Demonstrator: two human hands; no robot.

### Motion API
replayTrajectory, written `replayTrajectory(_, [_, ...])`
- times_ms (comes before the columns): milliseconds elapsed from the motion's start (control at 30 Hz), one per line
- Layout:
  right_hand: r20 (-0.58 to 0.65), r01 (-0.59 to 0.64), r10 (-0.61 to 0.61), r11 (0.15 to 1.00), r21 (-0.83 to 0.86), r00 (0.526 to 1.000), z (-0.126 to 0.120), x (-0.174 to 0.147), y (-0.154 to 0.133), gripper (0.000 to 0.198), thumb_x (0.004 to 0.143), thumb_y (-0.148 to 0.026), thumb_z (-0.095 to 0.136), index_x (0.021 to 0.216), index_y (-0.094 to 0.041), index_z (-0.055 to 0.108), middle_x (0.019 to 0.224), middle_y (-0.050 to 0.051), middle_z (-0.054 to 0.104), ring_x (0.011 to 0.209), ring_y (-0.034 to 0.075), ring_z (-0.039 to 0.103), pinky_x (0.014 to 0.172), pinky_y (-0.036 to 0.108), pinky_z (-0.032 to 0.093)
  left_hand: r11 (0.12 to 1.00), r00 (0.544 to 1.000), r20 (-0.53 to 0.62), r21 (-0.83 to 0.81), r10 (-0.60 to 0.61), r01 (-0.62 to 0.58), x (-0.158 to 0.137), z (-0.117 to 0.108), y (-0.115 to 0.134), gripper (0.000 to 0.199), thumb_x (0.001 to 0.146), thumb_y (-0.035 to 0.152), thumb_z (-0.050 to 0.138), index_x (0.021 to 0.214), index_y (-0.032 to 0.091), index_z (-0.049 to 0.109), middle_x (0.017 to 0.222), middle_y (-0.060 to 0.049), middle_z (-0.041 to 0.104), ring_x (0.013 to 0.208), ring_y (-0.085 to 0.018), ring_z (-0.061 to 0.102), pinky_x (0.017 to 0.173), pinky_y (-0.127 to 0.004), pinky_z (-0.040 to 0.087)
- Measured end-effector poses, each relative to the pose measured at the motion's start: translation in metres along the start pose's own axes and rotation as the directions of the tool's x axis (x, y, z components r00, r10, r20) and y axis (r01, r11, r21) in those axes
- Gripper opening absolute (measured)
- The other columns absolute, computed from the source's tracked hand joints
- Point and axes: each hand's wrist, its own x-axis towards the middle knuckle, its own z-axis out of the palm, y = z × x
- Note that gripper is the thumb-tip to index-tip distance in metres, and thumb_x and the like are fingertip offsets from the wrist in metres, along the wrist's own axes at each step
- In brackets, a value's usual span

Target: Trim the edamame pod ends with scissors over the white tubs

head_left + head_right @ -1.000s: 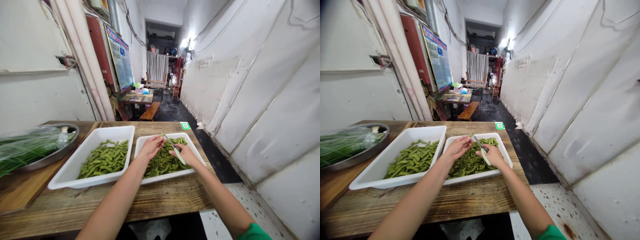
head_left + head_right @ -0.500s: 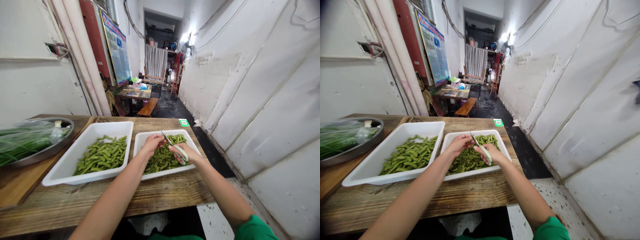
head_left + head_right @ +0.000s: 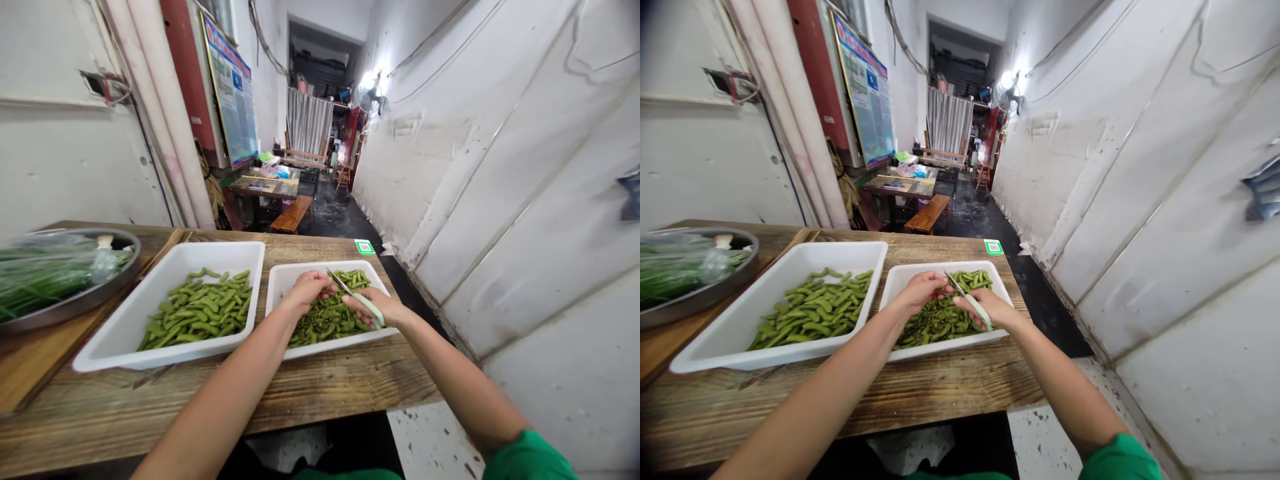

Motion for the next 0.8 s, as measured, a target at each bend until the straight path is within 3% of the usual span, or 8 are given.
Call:
replayTrajectory(300, [0.003,-0.063,0.064,0.994,-0.092,0.998,-0.011,-0.008,-0.003,0.043,0.064,-0.055,0.065,0.058,-0.017,0.045,0.040,-0.006,0.045,0.028,0.006,0.039,0.023,0.017,0.032,0.973,0.981,0.069,-0.135,-0.181,0.189,0.003,-0.002,-0.003,0.015,0.062,0.019,0.070,0.067,0.012,0.057,0.066,-0.009,0.068,0.060,-0.016,0.063,0.052,-0.022,0.044])
replayTrajectory(400, [0.030,-0.062,0.064,0.997,-0.050,0.997,-0.013,-0.013,-0.004,0.044,0.067,-0.058,0.061,0.061,-0.017,0.046,0.044,-0.005,0.047,0.031,0.006,0.041,0.026,0.017,0.035,0.961,0.986,0.044,-0.222,-0.159,0.164,0.006,-0.003,-0.003,0.018,0.062,0.018,0.072,0.068,0.014,0.056,0.063,-0.003,0.066,0.050,-0.009,0.058,0.044,-0.016,0.039])
replayTrajectory(500, [0.008,-0.038,0.038,0.999,-0.027,0.999,-0.013,-0.018,-0.007,0.045,0.070,-0.059,0.056,0.062,-0.016,0.046,0.046,-0.005,0.046,0.032,0.006,0.041,0.027,0.017,0.034,0.937,0.992,0.017,-0.327,-0.122,0.121,0.007,-0.004,0.000,0.016,0.065,0.013,0.070,0.066,0.014,0.054,0.049,0.005,0.054,0.038,-0.002,0.045,0.038,-0.012,0.033])
replayTrajectory(667, [-0.014,-0.028,0.028,1.000,0.003,0.999,-0.010,-0.021,-0.011,0.045,0.069,-0.059,0.057,0.062,-0.017,0.043,0.045,-0.006,0.043,0.033,0.005,0.039,0.027,0.016,0.033,0.883,0.994,0.048,-0.458,-0.095,0.106,0.006,0.001,0.006,0.011,0.070,0.003,0.063,0.064,0.010,0.057,0.057,-0.001,0.058,0.054,-0.005,0.056,0.053,-0.014,0.048])
replayTrajectory(800, [-0.030,-0.010,0.010,1.000,0.013,1.000,-0.006,-0.021,-0.009,0.044,0.071,-0.058,0.057,0.062,-0.017,0.043,0.043,-0.007,0.042,0.031,0.005,0.038,0.026,0.016,0.032,0.856,0.997,0.043,-0.511,-0.071,0.083,0.005,0.006,0.005,0.010,0.071,0.000,0.060,0.065,0.008,0.059,0.065,-0.004,0.062,0.064,-0.008,0.060,0.065,-0.016,0.053])
